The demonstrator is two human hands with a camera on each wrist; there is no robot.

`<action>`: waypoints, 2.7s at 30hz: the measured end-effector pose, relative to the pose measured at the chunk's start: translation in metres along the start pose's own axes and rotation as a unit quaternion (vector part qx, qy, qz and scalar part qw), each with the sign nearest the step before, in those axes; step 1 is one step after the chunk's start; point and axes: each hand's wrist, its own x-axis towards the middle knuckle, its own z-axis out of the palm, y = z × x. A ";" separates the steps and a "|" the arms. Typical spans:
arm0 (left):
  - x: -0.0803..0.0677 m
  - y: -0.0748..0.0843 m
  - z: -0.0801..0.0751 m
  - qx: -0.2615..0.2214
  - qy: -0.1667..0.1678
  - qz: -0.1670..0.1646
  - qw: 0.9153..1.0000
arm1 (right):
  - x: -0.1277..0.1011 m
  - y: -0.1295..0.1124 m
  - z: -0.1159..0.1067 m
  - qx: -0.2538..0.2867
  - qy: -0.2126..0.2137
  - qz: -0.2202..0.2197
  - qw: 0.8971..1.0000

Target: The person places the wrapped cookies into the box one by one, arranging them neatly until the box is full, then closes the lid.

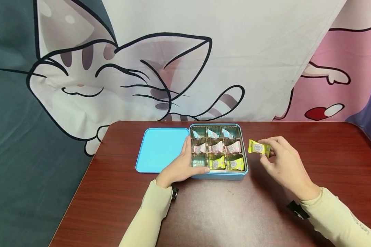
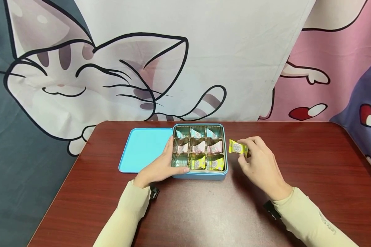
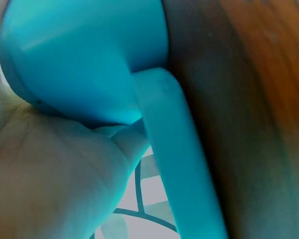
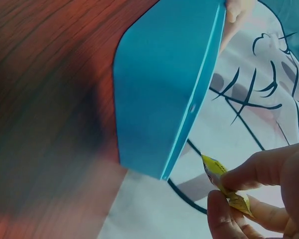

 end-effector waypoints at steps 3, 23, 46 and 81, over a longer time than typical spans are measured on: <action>0.000 0.000 0.000 -0.002 -0.001 0.001 1.000 | 0.001 -0.005 0.002 0.011 -0.002 0.001 1.000; 0.000 0.001 -0.001 0.007 0.003 -0.007 1.000 | 0.006 -0.036 0.030 0.084 -0.012 -0.019 0.996; -0.001 0.003 -0.002 0.004 0.005 -0.012 1.000 | 0.015 -0.078 0.066 0.158 -0.090 -0.006 0.983; -0.001 -0.005 -0.006 0.020 -0.006 0.013 1.000 | 0.028 -0.094 0.097 0.131 -0.160 -0.011 0.978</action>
